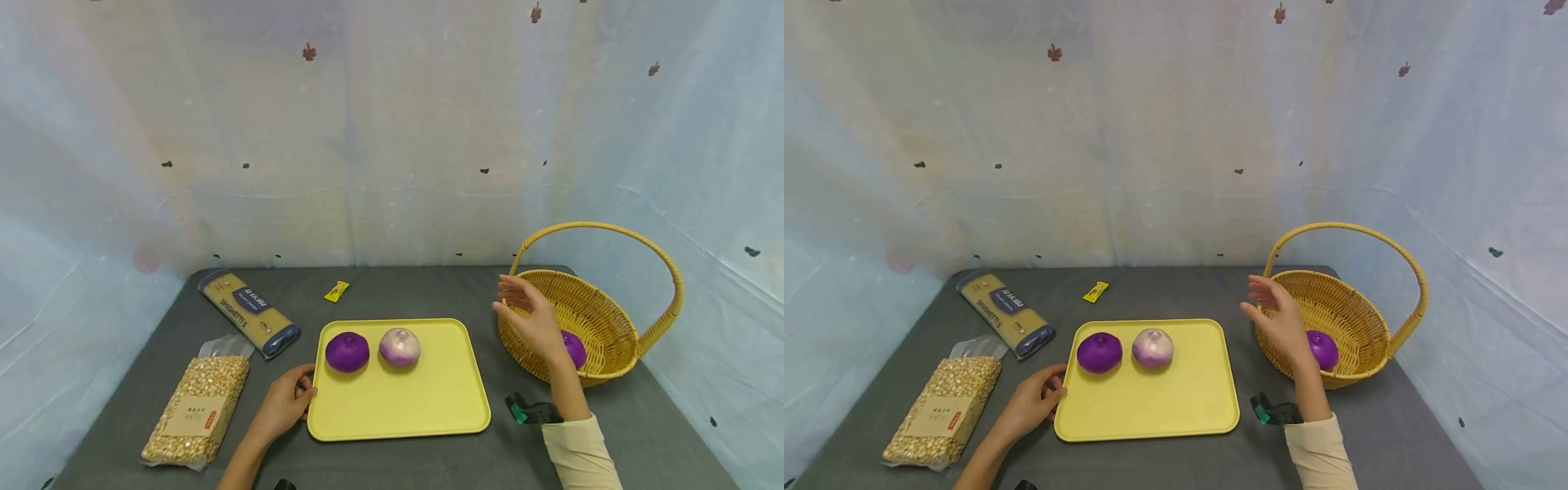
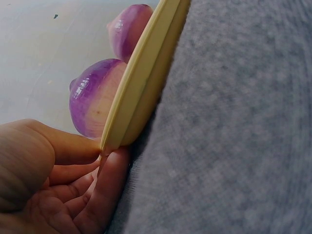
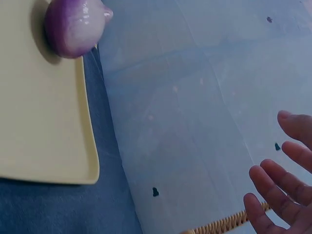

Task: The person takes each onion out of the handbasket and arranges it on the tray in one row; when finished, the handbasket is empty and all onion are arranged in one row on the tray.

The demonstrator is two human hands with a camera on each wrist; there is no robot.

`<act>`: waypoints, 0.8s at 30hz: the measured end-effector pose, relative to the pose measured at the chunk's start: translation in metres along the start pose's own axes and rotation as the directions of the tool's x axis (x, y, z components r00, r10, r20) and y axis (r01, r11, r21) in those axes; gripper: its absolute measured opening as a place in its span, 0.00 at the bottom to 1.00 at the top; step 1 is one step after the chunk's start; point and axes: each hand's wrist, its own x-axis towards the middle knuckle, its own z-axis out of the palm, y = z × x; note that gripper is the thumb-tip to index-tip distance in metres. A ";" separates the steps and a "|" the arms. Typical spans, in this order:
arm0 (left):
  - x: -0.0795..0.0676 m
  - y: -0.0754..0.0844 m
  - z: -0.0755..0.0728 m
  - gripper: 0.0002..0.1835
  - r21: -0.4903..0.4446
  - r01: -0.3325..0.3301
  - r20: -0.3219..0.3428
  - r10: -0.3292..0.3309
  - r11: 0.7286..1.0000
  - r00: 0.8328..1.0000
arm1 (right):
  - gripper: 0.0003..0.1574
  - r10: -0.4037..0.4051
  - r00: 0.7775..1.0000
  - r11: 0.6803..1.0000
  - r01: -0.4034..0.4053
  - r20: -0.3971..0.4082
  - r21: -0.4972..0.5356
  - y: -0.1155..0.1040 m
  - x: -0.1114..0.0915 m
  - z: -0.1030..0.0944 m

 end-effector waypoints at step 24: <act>-0.001 0.001 0.000 0.22 -0.011 0.002 0.006 -0.002 1.000 1.000 | 0.32 0.095 0.981 0.993 -0.081 -0.167 0.092 0.038 -0.017 -0.037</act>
